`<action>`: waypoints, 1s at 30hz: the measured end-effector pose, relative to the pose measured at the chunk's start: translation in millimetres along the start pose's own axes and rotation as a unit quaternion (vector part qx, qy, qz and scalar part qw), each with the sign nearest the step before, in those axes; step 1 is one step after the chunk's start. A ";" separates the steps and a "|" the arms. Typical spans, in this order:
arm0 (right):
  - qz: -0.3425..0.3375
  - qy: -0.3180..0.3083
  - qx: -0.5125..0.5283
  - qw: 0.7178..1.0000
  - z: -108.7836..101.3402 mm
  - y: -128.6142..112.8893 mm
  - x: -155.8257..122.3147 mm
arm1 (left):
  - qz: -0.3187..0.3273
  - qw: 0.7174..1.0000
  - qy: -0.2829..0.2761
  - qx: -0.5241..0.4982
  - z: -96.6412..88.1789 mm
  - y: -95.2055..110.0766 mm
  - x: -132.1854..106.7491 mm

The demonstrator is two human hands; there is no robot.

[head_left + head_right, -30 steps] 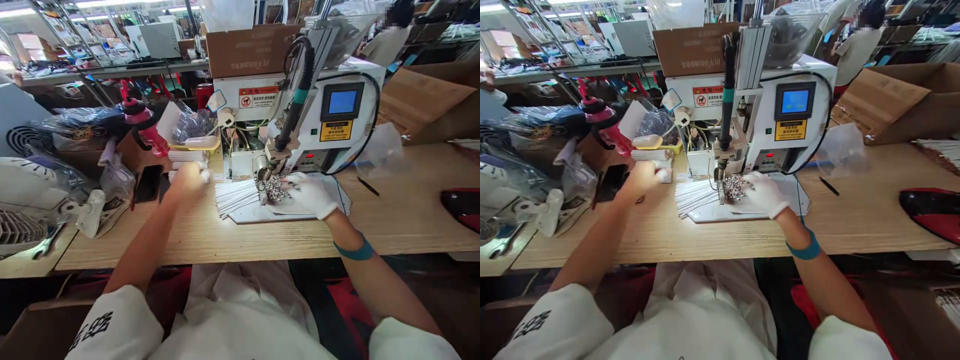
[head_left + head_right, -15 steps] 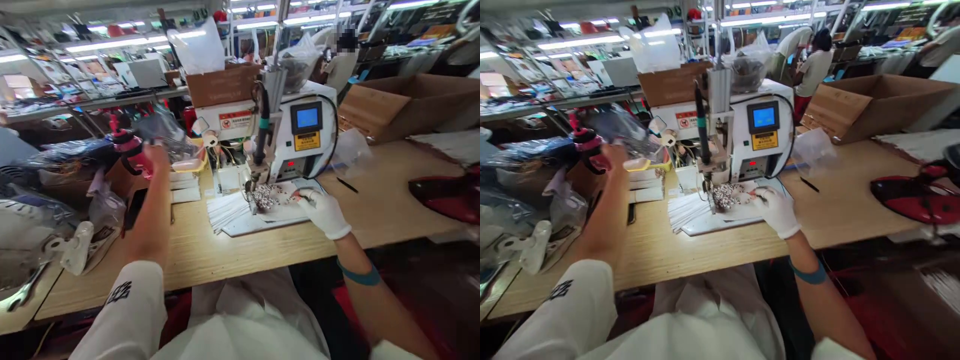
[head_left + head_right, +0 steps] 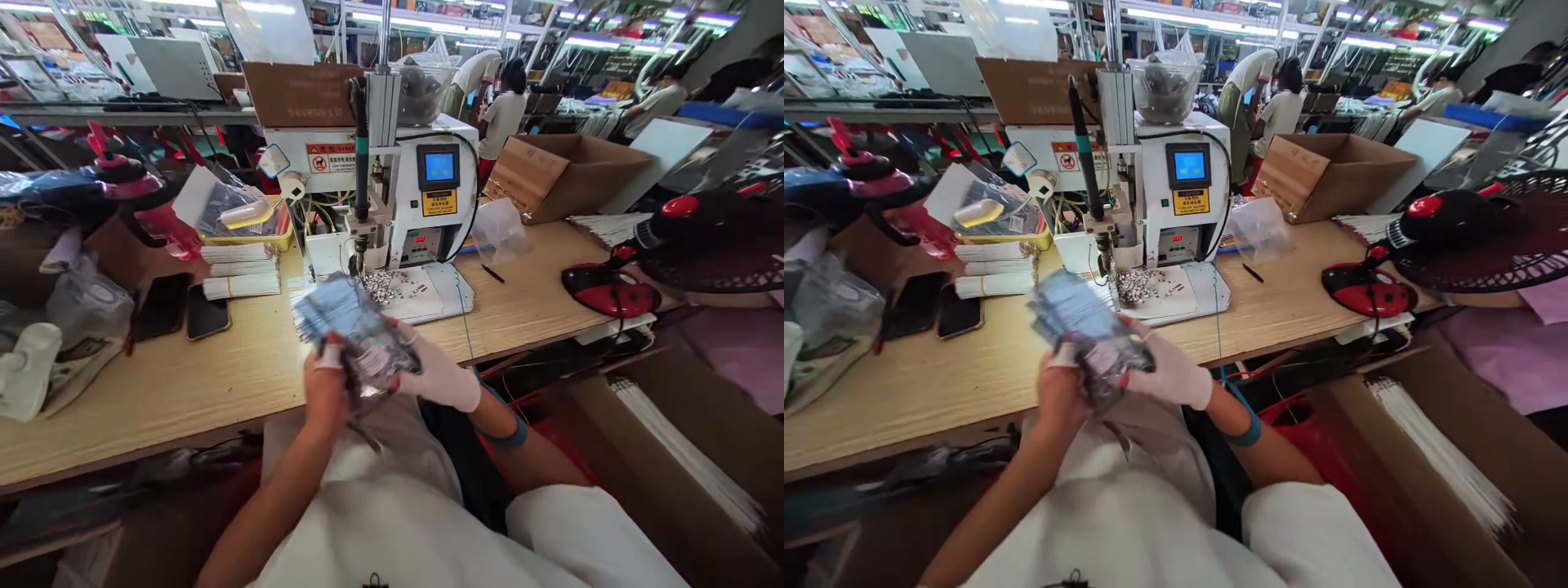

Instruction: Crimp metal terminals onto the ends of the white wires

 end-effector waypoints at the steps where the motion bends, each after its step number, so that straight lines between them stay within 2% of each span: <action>1: 0.036 0.053 -0.017 0.998 -19.1 8.6 -7.8 | -0.015 0.996 -0.030 -0.079 31.3 -9.8 -0.2; 4: 0.127 0.171 -0.057 0.975 -87.4 27.7 -19.9 | -0.062 0.959 -0.169 -0.218 115.3 -12.7 2.6; 5: 0.138 0.172 -0.073 0.973 -105.8 29.4 -16.2 | -0.072 0.945 -0.197 -0.250 133.5 -8.9 3.8; 7: 0.132 0.187 -0.081 0.970 -138.1 25.5 -0.7 | -0.074 0.924 -0.233 -0.294 157.3 0.3 6.4; 9: 0.148 0.185 -0.105 0.966 -157.7 20.9 21.2 | -0.092 0.912 -0.247 -0.315 170.3 4.1 9.6; 11: 0.180 0.172 -0.134 0.959 -166.8 17.4 43.5 | -0.117 0.906 -0.246 -0.323 176.9 4.0 13.6; 15: 0.227 0.117 -0.132 0.958 -164.3 15.4 77.2 | -0.142 0.904 -0.221 -0.339 177.3 2.1 21.5; 19: 0.192 0.121 -0.214 0.950 -168.1 -0.9 101.4 | -0.168 0.893 -0.205 -0.362 175.0 0.2 20.0; 24: 0.144 0.166 -0.325 0.920 -180.9 -35.4 131.6 | -0.197 0.877 -0.213 -0.382 179.7 -0.1 14.5; 30: 0.158 0.169 -0.311 0.922 -185.7 -47.3 148.4 | -0.212 0.870 -0.212 -0.391 185.0 -8.0 20.2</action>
Point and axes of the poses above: each hand's wrist, its own x-axis towards the middle knuckle, its own z-axis out of the palm, y = z × x, the point moved 7 cm from there along x, towards the middle knuckle, and after that the axes turned 4 degrees about x, right-handed, at the moved point
